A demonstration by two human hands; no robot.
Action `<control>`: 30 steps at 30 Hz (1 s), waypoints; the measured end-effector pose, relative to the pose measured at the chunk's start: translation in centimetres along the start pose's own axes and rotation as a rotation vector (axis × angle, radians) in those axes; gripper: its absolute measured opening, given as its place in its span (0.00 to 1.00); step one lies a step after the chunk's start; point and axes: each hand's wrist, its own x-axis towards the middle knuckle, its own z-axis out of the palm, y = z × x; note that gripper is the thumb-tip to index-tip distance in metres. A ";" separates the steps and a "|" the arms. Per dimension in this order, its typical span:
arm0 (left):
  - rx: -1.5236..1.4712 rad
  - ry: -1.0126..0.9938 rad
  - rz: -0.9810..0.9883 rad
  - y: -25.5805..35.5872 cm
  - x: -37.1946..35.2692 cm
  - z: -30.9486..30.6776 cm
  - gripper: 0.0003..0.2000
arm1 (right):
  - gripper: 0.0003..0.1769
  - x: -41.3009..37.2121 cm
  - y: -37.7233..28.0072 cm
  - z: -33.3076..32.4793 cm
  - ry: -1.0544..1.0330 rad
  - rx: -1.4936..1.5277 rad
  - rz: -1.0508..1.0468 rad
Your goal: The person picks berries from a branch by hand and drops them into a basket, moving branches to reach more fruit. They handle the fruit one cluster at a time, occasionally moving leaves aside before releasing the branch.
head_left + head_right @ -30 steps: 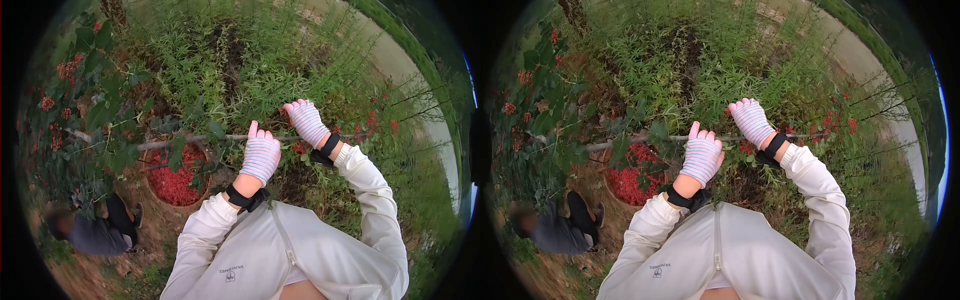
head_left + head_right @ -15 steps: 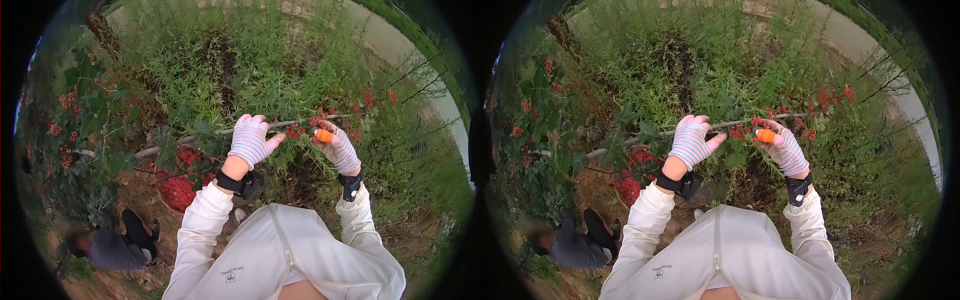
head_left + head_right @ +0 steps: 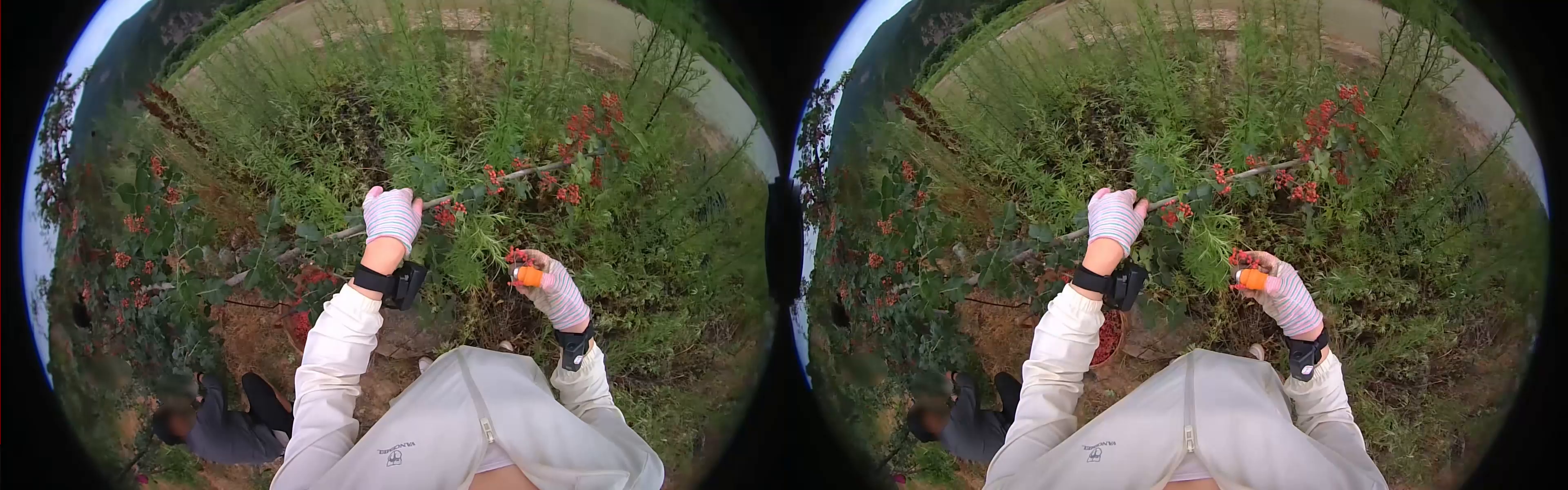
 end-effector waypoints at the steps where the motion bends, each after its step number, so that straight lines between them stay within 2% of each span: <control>1: 0.003 -0.010 -0.006 -0.1 -0.2 0.0 0.14 | 0.31 -0.1 0.1 0.1 0.000 0.004 0.012; 3: -0.038 0.075 -0.008 -0.2 -0.3 0.4 0.12 | 0.28 -0.1 0.1 0.6 -0.013 -0.028 0.114; 4: -0.009 0.056 -0.049 -0.2 -0.1 0.1 0.14 | 0.29 -0.5 -0.1 2.0 -0.022 -0.010 0.110; 5: -0.127 0.163 -0.125 -0.6 -0.3 0.3 0.14 | 0.29 -0.7 -0.1 3.0 -0.013 -0.007 0.130; 7: -0.257 0.215 -0.229 -1.7 -1.0 -0.8 0.11 | 0.30 -0.5 0.2 4.5 -0.100 -0.126 0.247; 8: -0.337 0.337 -0.101 -1.8 -2.3 -2.8 0.09 | 0.30 0.2 2.4 4.0 -0.160 -0.268 0.277; 9: -0.413 0.457 0.028 -1.7 -4.4 -5.3 0.07 | 0.32 -0.4 2.5 4.8 -0.326 -0.233 0.201; 11: -0.344 0.482 0.194 -1.7 -10.0 -9.9 0.06 | 0.34 0.1 3.6 7.3 -0.451 -0.512 0.302; 12: -0.317 0.417 0.180 -2.5 -13.3 -10.3 0.08 | 0.32 0.5 6.3 7.5 -0.523 -0.372 0.324; 13: -0.290 0.353 0.167 -3.2 -16.6 -10.7 0.10 | 0.43 1.4 8.4 8.3 -0.604 -0.346 0.429; 15: -0.318 0.167 -0.015 -5.7 -22.7 -8.7 0.08 | 0.36 3.1 13.3 10.7 -0.726 -0.287 0.655; 17: -0.335 -0.060 -0.312 -9.1 -27.1 -5.0 0.08 | 0.30 5.4 20.3 13.5 -0.687 -0.408 0.730; 19: -0.210 -0.072 -0.565 -13.2 -29.6 -0.6 0.09 | 0.32 7.9 28.3 17.1 -0.671 -0.389 0.602; 20: -0.220 -0.051 -0.649 -16.4 -31.6 3.1 0.16 | 0.33 8.6 28.0 20.3 -0.587 -0.597 0.697; 21: -0.006 -0.267 -0.771 -17.3 -31.5 3.5 0.24 | 0.34 9.1 27.4 22.5 -0.497 -0.808 0.785; 23: 0.065 -0.233 -0.791 -19.2 -32.8 4.9 0.29 | 0.37 9.6 29.1 22.3 -0.529 -0.856 0.773; 24: 0.012 -0.164 -0.741 -19.4 -33.3 5.1 0.27 | 0.34 8.6 29.8 20.0 -0.624 -0.543 0.666; 25: -0.046 -0.095 -0.697 -18.7 -33.2 4.2 0.25 | 0.30 8.4 26.1 20.0 -0.924 -0.969 0.535; 26: -0.172 -0.066 -0.680 -18.6 -33.5 4.6 0.21 | 0.26 5.9 19.1 19.5 -1.010 -0.567 0.371; 27: -0.308 0.021 -0.585 -17.9 -33.1 4.4 0.18 | 0.23 4.4 13.7 19.9 -0.918 -0.562 0.392; 28: -0.481 -0.009 -0.564 -16.8 -32.0 3.6 0.17 | 0.22 3.9 10.2 19.3 -0.779 -0.661 0.335; 29: -0.653 -0.052 -0.534 -15.2 -30.8 2.4 0.15 | 0.22 3.5 6.6 19.0 -0.522 -0.624 0.270; 30: -0.667 -0.022 -0.278 -13.6 -28.3 0.8 0.14 | 0.24 3.7 4.6 17.3 -0.313 -0.428 0.099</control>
